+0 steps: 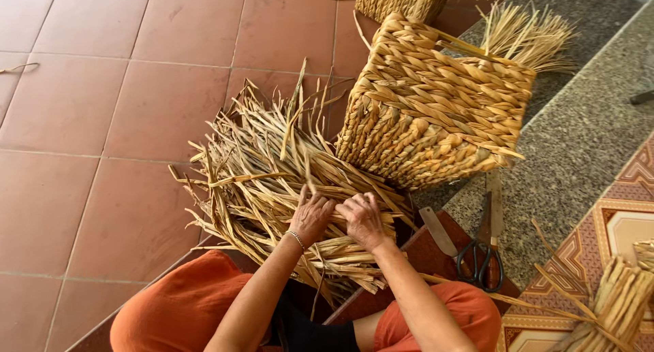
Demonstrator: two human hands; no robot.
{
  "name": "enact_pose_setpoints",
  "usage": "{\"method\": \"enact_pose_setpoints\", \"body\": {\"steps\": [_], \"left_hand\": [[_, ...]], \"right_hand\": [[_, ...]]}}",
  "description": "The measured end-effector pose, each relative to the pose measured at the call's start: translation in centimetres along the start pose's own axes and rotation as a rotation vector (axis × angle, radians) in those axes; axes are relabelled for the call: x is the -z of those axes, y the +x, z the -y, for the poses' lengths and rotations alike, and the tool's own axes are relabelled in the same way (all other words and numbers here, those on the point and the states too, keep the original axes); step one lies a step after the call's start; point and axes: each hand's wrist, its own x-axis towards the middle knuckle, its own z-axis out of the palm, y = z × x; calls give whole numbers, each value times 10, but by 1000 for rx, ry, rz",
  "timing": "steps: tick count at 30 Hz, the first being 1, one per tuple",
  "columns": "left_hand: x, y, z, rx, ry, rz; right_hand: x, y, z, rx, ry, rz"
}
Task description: The person sits on the floor and uses shears to trim the ends of bundles of dried palm leaves. They repeatedly pick up a bundle, align the ends, and cut them to a uniform length, placing the trimmed pieces aside.
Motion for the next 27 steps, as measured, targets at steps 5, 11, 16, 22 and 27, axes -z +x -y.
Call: {"method": "enact_pose_setpoints", "body": {"steps": [5, 11, 16, 22, 27], "left_hand": [[18, 4, -25, 268, -165, 405], [59, -7, -74, 348, -676, 207], [81, -29, -127, 478, -1252, 390], [97, -50, -153, 298, -1445, 484], [99, -30, -151, 175, -1396, 462]], "right_hand": [[112, -17, 27, -143, -158, -376], [212, -69, 47, -542, 1023, -708], [198, -98, 40, -711, 1411, -338], [176, -120, 44, -701, 1265, -411], [169, -122, 49, -522, 1339, -329]]}}
